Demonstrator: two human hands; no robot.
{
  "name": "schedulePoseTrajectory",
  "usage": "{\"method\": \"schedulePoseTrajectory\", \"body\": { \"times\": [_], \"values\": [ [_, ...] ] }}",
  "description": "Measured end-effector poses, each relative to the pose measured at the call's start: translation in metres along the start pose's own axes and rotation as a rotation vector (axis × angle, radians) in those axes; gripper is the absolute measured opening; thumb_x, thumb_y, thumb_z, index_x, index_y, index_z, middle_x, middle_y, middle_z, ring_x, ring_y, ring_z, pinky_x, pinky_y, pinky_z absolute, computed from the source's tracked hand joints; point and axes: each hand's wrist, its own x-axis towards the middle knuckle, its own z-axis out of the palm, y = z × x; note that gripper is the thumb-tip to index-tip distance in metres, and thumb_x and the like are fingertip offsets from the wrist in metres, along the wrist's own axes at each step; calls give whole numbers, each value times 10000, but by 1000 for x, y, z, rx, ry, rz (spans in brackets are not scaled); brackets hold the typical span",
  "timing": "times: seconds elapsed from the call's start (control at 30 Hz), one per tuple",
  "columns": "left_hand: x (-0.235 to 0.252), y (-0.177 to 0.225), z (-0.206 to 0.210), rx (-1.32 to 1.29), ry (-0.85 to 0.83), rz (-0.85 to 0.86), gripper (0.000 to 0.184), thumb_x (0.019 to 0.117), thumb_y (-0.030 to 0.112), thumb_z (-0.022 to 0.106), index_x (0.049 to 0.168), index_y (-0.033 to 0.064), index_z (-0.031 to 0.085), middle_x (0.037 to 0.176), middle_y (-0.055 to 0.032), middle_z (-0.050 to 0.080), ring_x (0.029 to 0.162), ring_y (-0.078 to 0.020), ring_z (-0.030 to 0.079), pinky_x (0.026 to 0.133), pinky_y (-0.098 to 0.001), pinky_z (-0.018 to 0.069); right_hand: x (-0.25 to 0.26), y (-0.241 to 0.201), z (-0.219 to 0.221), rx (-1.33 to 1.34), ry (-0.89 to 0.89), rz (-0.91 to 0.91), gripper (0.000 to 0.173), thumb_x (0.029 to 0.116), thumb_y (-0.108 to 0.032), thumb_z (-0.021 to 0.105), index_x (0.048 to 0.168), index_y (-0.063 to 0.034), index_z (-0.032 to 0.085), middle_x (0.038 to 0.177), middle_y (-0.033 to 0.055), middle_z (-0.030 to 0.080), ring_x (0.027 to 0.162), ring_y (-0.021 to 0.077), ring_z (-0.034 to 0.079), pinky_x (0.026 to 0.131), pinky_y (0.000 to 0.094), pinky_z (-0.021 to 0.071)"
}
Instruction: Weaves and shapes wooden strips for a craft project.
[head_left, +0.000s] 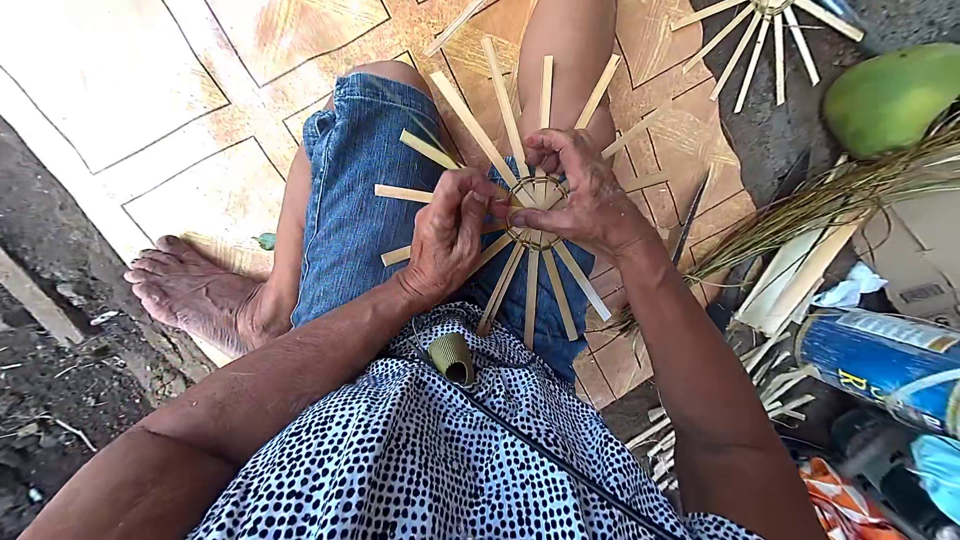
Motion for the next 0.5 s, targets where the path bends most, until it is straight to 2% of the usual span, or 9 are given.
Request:
{"method": "schedulePoseTrajectory", "body": {
  "times": [0.07,0.17,0.23,0.3,0.4,0.47,0.5],
  "values": [
    [-3,0,-1,24,-30,-86,102,1092,118,419,1161,54,459,919,-74,698,813,-131,730,733,-305,623,-2,-1,4,-8,-20,-9,735,779,-455,837,1290,16,594,1135,145,670,1030,258,618,924,416,504],
    [3,7,-3,-82,-26,-185,152,1095,147,431,1238,98,445,881,-41,703,738,-99,706,676,-255,597,2,-4,-1,-36,-19,-71,626,788,-414,839,1207,10,650,1141,180,674,1070,308,629,954,447,508],
    [21,19,-2,-226,32,-275,173,1093,122,423,1266,111,436,872,-22,724,743,-106,731,716,-276,620,7,-11,-17,-129,-54,-132,566,820,-433,817,1218,-46,707,1149,179,675,1112,331,628,971,468,519],
    [52,34,2,-345,141,-342,155,1065,61,412,1217,87,424,789,-20,725,698,-150,743,716,-342,643,18,-26,-43,-290,-100,-204,511,872,-466,763,1231,-104,737,1126,187,663,1049,350,630,905,490,521],
    [108,55,6,-389,118,-244,164,1050,43,411,1214,43,413,734,-5,684,655,-151,720,684,-365,642,36,-55,-90,-525,-53,-168,507,922,-515,688,1225,-111,734,1138,224,664,1042,405,639,880,559,505],
    [149,66,7,-382,-29,-101,160,1038,48,418,1194,17,434,705,-2,664,620,-139,700,656,-359,636,43,-69,-109,-582,54,-49,524,935,-516,673,1185,-58,726,1106,256,647,1009,421,641,876,565,512],
    [167,73,9,-385,-114,-48,151,1029,37,414,1170,-4,451,685,-13,655,600,-144,695,638,-358,635,44,-75,-112,-580,105,48,537,935,-520,672,1164,-37,720,1091,262,634,971,410,647,843,550,524]
  ]
}}
